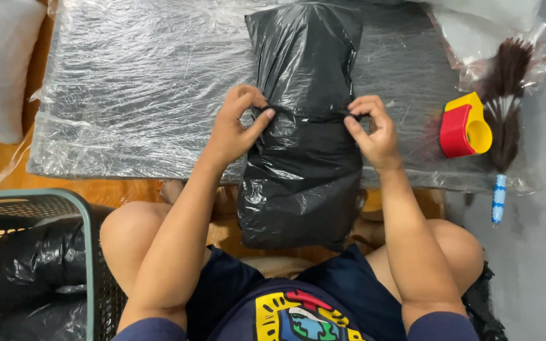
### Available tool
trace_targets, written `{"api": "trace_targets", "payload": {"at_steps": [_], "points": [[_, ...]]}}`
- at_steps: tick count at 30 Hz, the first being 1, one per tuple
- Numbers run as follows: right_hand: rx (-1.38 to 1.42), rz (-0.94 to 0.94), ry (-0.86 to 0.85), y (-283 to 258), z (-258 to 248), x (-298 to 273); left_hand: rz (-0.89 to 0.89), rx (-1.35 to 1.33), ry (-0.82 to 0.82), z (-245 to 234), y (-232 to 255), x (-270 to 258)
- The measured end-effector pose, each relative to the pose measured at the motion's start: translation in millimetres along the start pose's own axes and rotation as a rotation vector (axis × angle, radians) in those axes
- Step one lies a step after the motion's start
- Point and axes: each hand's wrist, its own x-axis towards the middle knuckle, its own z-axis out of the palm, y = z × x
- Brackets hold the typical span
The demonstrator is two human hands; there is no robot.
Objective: Rolling a pillow, securing it with tape, and placing it into a black plastic shipping bag before dusting it off.
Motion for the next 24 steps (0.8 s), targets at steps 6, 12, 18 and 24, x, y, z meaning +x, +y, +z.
{"api": "trace_targets", "payload": {"at_steps": [6, 12, 18, 24], "points": [[-0.154, 0.100, 0.243, 25.8, 14.7, 14.9, -0.141, 0.053, 0.188, 15.4, 8.6, 23.6], [-0.016, 0.424, 0.373, 77.1, 20.2, 27.3, -0.526, 0.216, 0.185, 26.3, -48.3, 36.2], [0.082, 0.671, 0.328, 53.9, 15.1, 14.1, -0.630, -0.104, 0.120, 24.0, -84.1, 2.6], [0.393, 0.692, 0.239, 56.0, 21.0, -7.6, -0.741, -0.171, 0.084, 42.1, -122.1, -19.6]]}}
